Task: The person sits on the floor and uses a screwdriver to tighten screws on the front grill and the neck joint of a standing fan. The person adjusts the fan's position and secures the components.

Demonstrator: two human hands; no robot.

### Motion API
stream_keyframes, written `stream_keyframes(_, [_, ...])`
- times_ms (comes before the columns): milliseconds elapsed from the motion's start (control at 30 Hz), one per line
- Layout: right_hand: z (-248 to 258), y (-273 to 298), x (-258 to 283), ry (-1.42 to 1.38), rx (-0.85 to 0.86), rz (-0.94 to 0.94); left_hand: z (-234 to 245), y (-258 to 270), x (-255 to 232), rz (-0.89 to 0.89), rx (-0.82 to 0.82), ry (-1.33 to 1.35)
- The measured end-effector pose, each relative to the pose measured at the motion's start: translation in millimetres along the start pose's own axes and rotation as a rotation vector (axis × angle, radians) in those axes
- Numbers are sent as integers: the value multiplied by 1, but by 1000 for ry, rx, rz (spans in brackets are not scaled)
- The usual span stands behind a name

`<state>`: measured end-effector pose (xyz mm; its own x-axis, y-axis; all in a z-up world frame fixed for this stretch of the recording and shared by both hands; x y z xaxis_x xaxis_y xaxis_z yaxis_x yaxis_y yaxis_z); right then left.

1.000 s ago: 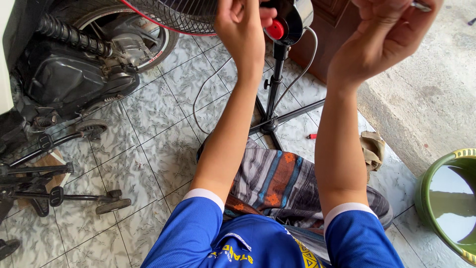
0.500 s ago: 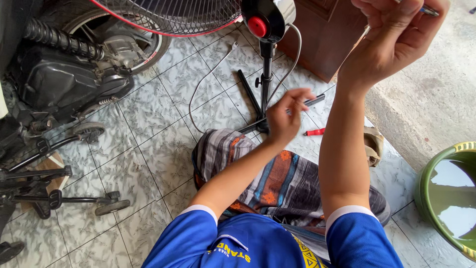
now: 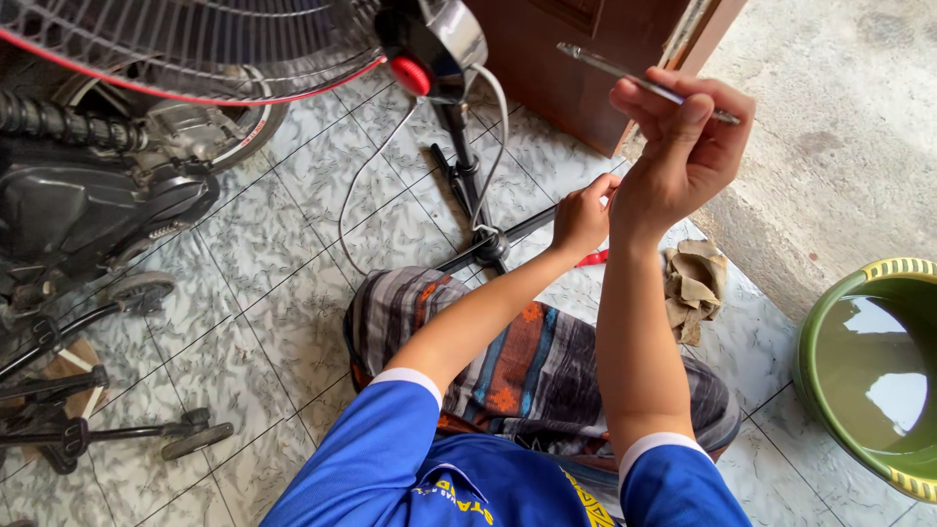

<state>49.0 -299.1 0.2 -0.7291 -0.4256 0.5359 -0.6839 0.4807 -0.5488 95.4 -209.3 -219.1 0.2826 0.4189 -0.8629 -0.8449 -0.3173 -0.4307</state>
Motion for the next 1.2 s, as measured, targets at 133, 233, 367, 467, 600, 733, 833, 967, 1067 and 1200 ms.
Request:
stream_keyframes(133, [30, -4, -13, 78, -43, -41, -53, -17, 11, -104, 116, -75])
stream_keyframes(233, [54, -10, -25, 119, -76, -71, -104, -34, 21, -65, 212, -203])
stream_keyframes(367, [80, -25, -38, 107, -124, -84, -142, -80, 7, -78, 201, -194])
stream_keyframes(467, [90, -32, -45, 98, -147, -94, -145, -108, -5, -44, 172, -120])
stream_keyframes(600, [87, -30, -48, 95, -141, -83, -125, -114, -8, -71, 195, -30])
stream_keyframes(733, [70, -22, -52, 72, -123, -89, -92, -100, 16, 32, 209, -308])
stream_keyframes(833, [56, -16, -53, 79, -110, -95, -47, -82, 10, 52, 156, -105])
stream_keyframes(967, [41, -10, -51, 145, -75, -93, 7, -52, -1, 180, 257, 171])
stream_keyframes(1067, [25, -9, -50, 152, -47, -91, 56, -32, -18, 198, 312, 172])
stream_keyframes(1200, [0, -6, -42, 89, -21, -82, 131, -18, -62, 16, 222, 164])
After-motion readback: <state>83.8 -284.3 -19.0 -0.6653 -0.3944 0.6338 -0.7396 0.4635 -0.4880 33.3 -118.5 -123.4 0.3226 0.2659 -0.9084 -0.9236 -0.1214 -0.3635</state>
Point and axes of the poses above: each hand's wrist, its own y-axis away from the middle knuckle, its own z-axis out of the back of the hand, x = y × z, the point moved 10 cm from there along -y, towards the middle knuckle, and after that the axes turned 12 degrees about -x, right-handed, at the moved point
